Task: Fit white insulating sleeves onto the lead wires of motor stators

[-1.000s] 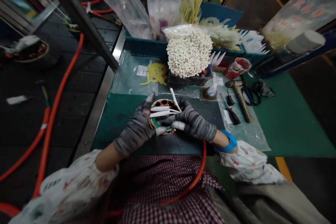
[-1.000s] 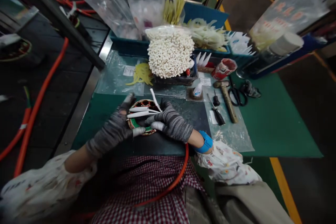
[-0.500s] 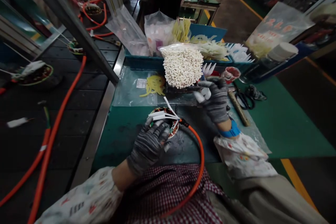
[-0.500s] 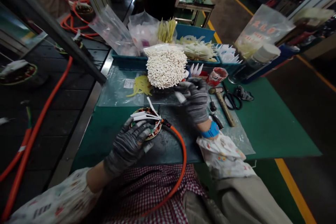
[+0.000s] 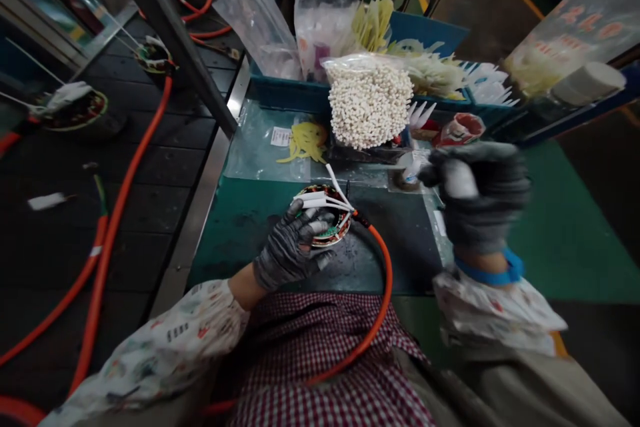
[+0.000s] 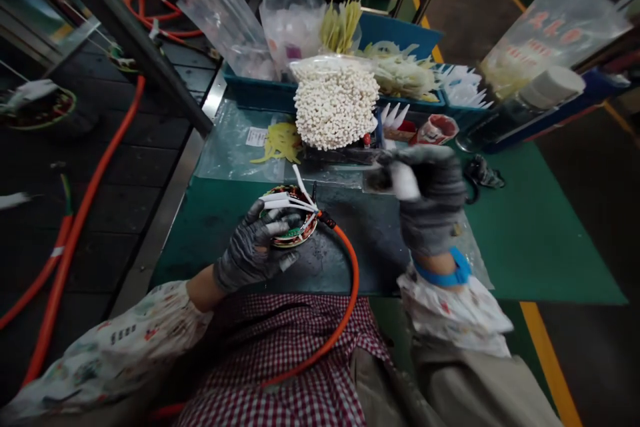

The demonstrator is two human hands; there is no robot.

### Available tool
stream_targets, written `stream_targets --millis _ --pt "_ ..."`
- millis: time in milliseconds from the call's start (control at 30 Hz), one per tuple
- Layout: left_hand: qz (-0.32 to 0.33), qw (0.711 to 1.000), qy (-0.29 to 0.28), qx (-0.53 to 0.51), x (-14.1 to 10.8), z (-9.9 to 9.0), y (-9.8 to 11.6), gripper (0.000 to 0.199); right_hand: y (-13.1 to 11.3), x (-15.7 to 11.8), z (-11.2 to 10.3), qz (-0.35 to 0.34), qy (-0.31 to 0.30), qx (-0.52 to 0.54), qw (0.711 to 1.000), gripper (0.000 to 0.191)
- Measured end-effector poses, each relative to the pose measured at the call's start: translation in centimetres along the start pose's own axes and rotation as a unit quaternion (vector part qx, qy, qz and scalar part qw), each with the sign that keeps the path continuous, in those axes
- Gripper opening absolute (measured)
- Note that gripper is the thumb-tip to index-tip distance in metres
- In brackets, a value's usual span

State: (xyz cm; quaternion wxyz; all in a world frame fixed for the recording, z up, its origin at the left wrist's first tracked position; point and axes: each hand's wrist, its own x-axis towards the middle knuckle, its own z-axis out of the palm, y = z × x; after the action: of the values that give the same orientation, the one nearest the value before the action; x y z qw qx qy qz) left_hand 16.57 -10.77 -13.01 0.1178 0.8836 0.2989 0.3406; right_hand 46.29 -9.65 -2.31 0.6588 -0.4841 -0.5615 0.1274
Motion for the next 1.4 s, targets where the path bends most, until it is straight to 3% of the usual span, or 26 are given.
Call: stream_targets --millis 67,167,300,367,433,500,567,633,733,800,867,967,1000,1067,1133,1200,1300,1400 --pt "0.013 1.000 -0.025 0.006 -0.2 0.0 -0.2 0.037 -2.9 -1.6 -0.7 0.070 -0.052 0.037 0.996 0.011" --pt "0.012 1.000 -0.020 0.013 -0.2 0.0 -0.4 0.027 -4.3 -4.5 -0.2 0.114 -0.137 0.008 0.984 0.013" --pt "0.000 1.000 -0.012 0.026 0.1 0.0 0.0 0.024 -3.6 -8.3 0.8 0.098 -0.048 -0.001 0.994 0.012" --pt "-0.009 0.999 -0.017 0.026 0.2 -0.1 0.3 0.023 -3.8 -9.9 0.2 0.135 -0.057 0.036 0.989 0.012" --pt "-0.023 0.999 -0.024 0.024 0.3 -0.1 0.4 0.021 -4.5 -11.3 -1.0 0.214 -0.155 0.085 0.961 0.017" --pt "-0.028 0.999 -0.027 0.019 0.2 -0.1 0.4 0.019 -5.0 -12.4 -2.2 0.281 -0.291 0.107 0.908 0.030" --pt "-0.023 0.999 -0.023 0.016 0.0 0.0 0.2 0.020 -5.0 -13.0 -2.4 0.298 -0.374 0.090 0.874 0.033" --pt "-0.017 0.999 -0.022 0.020 -0.1 0.1 0.0 0.020 -4.0 -13.0 -1.5 0.259 -0.396 0.049 0.879 0.027" --pt "0.002 1.000 -0.014 0.022 0.1 0.1 -0.1 0.025 -1.9 -11.7 1.2 0.143 -0.374 -0.038 0.916 0.023" --pt "0.014 1.000 0.000 0.020 0.5 -0.1 0.0 0.026 -0.8 -10.1 3.0 0.073 -0.362 -0.112 0.923 0.027" --pt "0.021 0.999 0.016 0.019 0.8 -0.4 0.2 0.023 -0.3 -8.4 4.5 0.052 -0.378 -0.209 0.900 0.032" --pt "0.018 0.999 0.024 0.019 1.0 -0.6 0.5 0.020 -0.5 -6.4 5.9 0.074 -0.443 -0.294 0.844 0.030" --pt "0.012 1.000 0.016 0.021 1.1 -0.6 0.6 0.020 -0.5 -6.1 6.1 0.084 -0.460 -0.282 0.838 0.028" --pt "0.001 0.999 -0.005 0.031 1.0 -0.6 0.6 0.022 -0.5 -6.1 6.3 0.108 -0.451 -0.212 0.860 0.021" --pt "0.004 0.999 -0.017 0.041 1.1 -0.7 0.7 0.023 -0.4 -6.6 6.1 0.135 -0.380 -0.116 0.907 0.019" --pt "0.013 0.999 -0.020 0.046 1.2 -0.9 0.8 0.024 -0.2 -6.9 5.5 0.171 -0.322 -0.015 0.931 0.021" --pt "0.014 0.997 -0.040 0.057 1.4 -1.1 0.8 0.028 -0.1 -6.7 4.7 0.210 -0.365 0.098 0.902 0.021" --pt "0.007 0.998 -0.037 0.052 1.3 -1.0 0.6 0.025 0.4 -6.3 4.4 0.203 -0.393 0.090 0.892 0.014"
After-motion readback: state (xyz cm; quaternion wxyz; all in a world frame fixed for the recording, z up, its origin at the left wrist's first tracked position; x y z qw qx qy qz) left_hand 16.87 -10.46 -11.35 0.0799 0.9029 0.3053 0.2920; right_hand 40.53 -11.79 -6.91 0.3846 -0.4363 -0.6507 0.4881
